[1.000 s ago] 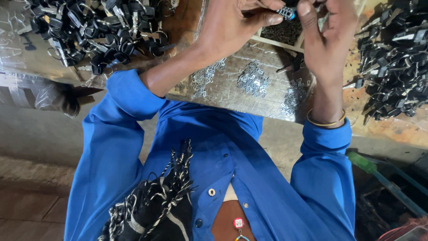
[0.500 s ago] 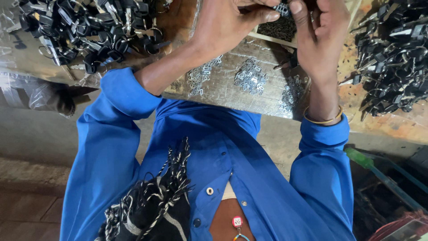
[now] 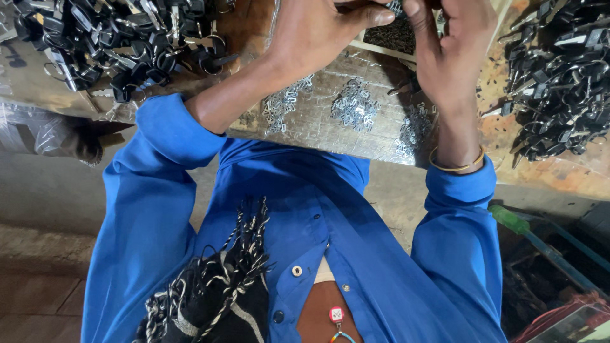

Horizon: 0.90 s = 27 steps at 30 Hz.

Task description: The person sits at a workbench covered with piles of metal keychain hardware and assembles keychains. They pick up small metal hooks and rings, thread them onto a small holder one at a time, and reach into a compartment tray to grab more parts, repeating the assembly cycle throughout the clip.

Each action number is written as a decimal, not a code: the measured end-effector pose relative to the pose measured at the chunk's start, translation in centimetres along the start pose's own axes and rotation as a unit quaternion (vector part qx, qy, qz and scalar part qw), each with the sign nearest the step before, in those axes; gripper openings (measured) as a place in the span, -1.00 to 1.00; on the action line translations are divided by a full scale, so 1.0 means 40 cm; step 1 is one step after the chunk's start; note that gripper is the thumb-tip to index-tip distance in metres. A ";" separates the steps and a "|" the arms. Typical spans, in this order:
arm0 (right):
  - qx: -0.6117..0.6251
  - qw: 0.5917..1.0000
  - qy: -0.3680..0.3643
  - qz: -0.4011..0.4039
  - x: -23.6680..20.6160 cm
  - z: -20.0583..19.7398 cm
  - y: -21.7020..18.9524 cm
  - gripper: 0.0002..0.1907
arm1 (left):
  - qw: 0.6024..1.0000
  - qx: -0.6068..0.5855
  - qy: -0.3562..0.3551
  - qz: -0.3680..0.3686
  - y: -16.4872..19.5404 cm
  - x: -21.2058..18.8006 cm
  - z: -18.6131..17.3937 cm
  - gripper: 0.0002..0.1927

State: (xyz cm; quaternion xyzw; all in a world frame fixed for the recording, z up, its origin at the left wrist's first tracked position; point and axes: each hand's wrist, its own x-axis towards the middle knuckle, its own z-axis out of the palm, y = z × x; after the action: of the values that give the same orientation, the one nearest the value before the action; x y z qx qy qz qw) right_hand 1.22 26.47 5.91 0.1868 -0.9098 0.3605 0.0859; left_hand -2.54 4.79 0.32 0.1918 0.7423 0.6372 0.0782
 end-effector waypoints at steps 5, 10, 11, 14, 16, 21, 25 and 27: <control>0.092 0.995 -0.014 0.038 0.004 -0.015 0.004 -0.89 | 1.000 0.005 0.004 0.013 -0.009 -0.004 0.005 -0.77; 0.137 0.977 0.000 0.163 -0.009 -0.008 0.007 -0.84 | 1.000 0.008 0.013 0.021 -0.021 -0.002 0.012 -0.74; 0.125 0.981 0.000 0.152 -0.010 -0.009 0.008 -0.84 | 1.000 0.013 0.013 0.019 -0.023 -0.003 0.012 -0.72; 0.062 0.996 0.001 0.066 -0.008 -0.014 0.007 -0.84 | 0.999 0.025 0.015 0.018 -0.025 -0.003 0.011 -0.71; 0.030 1.000 0.006 0.005 -0.004 -0.016 0.003 -0.86 | 0.999 0.030 0.021 0.025 -0.025 -0.005 0.013 -0.72; 0.054 0.994 0.020 0.097 0.004 -0.007 -0.019 -0.91 | 0.999 0.035 0.018 0.025 -0.028 -0.003 0.011 -0.70; 0.005 1.000 0.015 -0.009 0.006 -0.012 -0.031 -0.98 | 0.998 0.064 0.015 0.014 -0.030 -0.008 0.012 -0.66; -0.007 0.999 0.018 -0.029 0.002 -0.014 -0.029 -0.96 | 0.996 0.084 0.017 0.021 -0.033 -0.008 0.012 -0.64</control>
State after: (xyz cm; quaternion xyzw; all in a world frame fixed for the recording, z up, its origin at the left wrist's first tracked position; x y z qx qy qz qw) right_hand 1.63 26.07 7.05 0.2057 -0.9049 0.3546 0.1145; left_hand -2.31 4.93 -1.10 0.2024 0.7905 0.5769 0.0358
